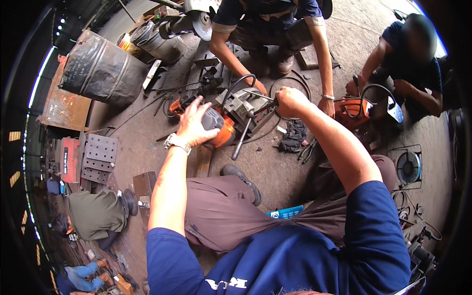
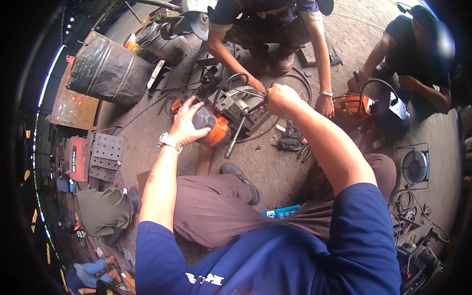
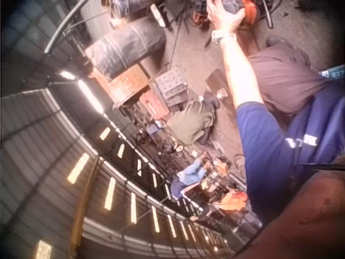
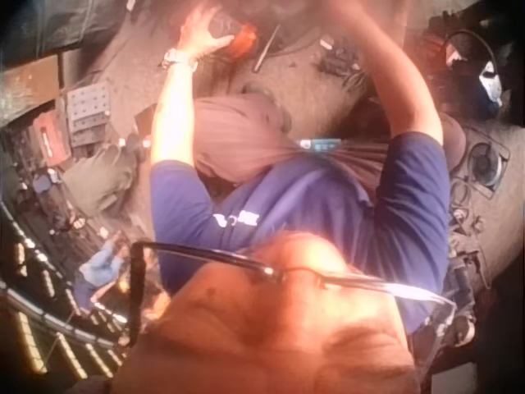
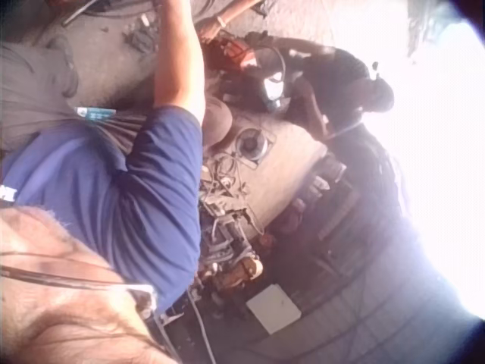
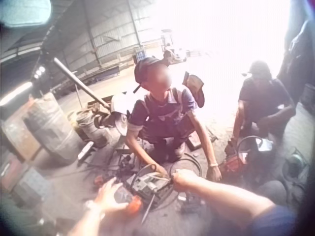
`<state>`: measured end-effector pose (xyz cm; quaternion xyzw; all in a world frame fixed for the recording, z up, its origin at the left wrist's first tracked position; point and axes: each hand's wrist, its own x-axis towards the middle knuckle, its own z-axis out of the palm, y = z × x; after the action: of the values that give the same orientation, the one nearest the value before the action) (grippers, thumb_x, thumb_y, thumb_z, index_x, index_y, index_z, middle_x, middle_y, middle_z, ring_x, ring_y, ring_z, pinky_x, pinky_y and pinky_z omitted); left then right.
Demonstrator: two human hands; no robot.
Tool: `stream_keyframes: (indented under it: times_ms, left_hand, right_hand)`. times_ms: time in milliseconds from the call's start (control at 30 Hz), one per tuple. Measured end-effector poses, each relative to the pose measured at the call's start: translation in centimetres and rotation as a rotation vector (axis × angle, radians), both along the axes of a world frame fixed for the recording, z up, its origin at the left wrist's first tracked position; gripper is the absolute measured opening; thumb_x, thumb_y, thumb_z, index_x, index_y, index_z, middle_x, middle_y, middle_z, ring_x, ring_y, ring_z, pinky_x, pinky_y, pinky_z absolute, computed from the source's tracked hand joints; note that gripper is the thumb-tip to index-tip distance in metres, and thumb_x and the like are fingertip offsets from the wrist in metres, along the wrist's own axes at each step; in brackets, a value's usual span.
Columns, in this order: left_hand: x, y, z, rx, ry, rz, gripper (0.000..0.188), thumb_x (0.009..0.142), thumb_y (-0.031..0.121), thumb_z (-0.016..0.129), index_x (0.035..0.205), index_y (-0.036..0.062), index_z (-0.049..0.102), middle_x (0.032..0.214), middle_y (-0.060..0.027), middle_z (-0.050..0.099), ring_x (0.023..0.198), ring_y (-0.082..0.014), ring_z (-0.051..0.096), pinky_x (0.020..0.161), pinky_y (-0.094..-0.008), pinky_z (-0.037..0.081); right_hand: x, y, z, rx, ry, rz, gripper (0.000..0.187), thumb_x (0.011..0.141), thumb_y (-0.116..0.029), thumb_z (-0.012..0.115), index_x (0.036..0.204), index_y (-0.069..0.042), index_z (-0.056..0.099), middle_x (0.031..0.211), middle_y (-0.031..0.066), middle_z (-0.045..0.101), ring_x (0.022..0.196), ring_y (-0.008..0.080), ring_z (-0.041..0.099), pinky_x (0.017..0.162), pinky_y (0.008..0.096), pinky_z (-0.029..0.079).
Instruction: The person uses a screwdriver to loosen and tighten screws on a small orange and grey machine while sitting on the floor. They reposition the machine and continue adjusting components with the screwdriver. Another person assists by holding the machine steady.
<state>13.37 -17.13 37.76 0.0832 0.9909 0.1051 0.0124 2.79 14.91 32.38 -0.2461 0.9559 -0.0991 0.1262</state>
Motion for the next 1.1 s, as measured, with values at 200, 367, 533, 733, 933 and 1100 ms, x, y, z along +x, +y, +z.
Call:
stream_keyframes:
  times_ms: [200, 367, 533, 733, 933, 1100]
  left_hand:
    - [-0.6, -3.9, -2.3, 0.146, 0.178, 0.219, 0.081, 0.067, 0.029, 0.084, 0.139, 0.014, 0.05, 0.147, -0.0232, 0.039, 0.132, -0.0353, 0.045, 0.106, -0.0405, 0.042]
    - [-3.4, -3.4, -3.2, 0.241, 0.119, 0.307, 0.074, 0.076, 0.022, 0.077, 0.14, 0.0049, 0.045, 0.138, -0.0305, 0.045, 0.128, -0.0352, 0.049, 0.105, -0.0371, 0.041]
    - [-8.0, -2.8, -3.7, 0.446, -0.007, 0.35, 0.086, 0.078, 0.029, 0.071, 0.144, -0.0075, 0.031, 0.137, -0.0334, 0.046, 0.127, -0.0355, 0.05, 0.106, -0.0346, 0.039]
    - [-12.4, -0.1, -2.4, 0.463, -0.044, 0.442, 0.103, 0.072, 0.049, 0.078, 0.138, -0.0156, 0.033, 0.134, -0.0314, 0.049, 0.125, -0.0322, 0.052, 0.103, -0.0352, 0.042]
    - [-15.6, 2.1, -2.3, 0.318, -0.068, 0.407, 0.111, 0.065, 0.056, 0.081, 0.14, -0.0109, 0.034, 0.137, -0.0308, 0.045, 0.127, -0.0355, 0.049, 0.105, -0.0391, 0.041]
    - [-17.1, 3.7, -2.4, 0.243, -0.068, 0.326, 0.109, 0.061, 0.059, 0.082, 0.137, -0.007, 0.038, 0.136, -0.0292, 0.043, 0.127, -0.0375, 0.047, 0.105, -0.0415, 0.041]
  right_hand:
    - [8.0, -0.7, 0.4, -0.165, -0.069, 0.002, 0.041, 0.075, -0.013, 0.061, 0.115, -0.005, 0.063, 0.108, 0.0242, 0.06, 0.098, 0.0359, 0.064, 0.086, 0.0435, 0.053]
    - [13.9, -3.9, -0.5, -0.315, -0.191, -0.091, 0.055, 0.07, -0.016, 0.066, 0.124, -0.008, 0.06, 0.105, 0.0258, 0.057, 0.097, 0.0397, 0.063, 0.086, 0.045, 0.051]
    - [16.5, -7.9, -0.6, -0.411, -0.328, -0.007, 0.044, 0.071, -0.019, 0.065, 0.111, 0.0, 0.061, 0.102, 0.0308, 0.056, 0.092, 0.0432, 0.062, 0.085, 0.0457, 0.052]
    - [16.3, -11.3, 0.8, -0.491, -0.578, 0.052, 0.045, 0.076, -0.017, 0.057, 0.115, 0.006, 0.057, 0.111, 0.0317, 0.059, 0.108, 0.0416, 0.058, 0.093, 0.0436, 0.049]
    - [14.4, -13.4, 1.5, -0.659, -0.906, -0.06, 0.06, 0.077, -0.021, 0.059, 0.13, 0.007, 0.048, 0.106, 0.029, 0.065, 0.106, 0.0361, 0.064, 0.094, 0.0404, 0.05]
    - [13.6, -16.0, 1.1, -0.757, -1.121, -0.107, 0.063, 0.079, -0.019, 0.06, 0.136, 0.001, 0.044, 0.116, 0.0282, 0.062, 0.106, 0.0368, 0.063, 0.093, 0.0412, 0.05]
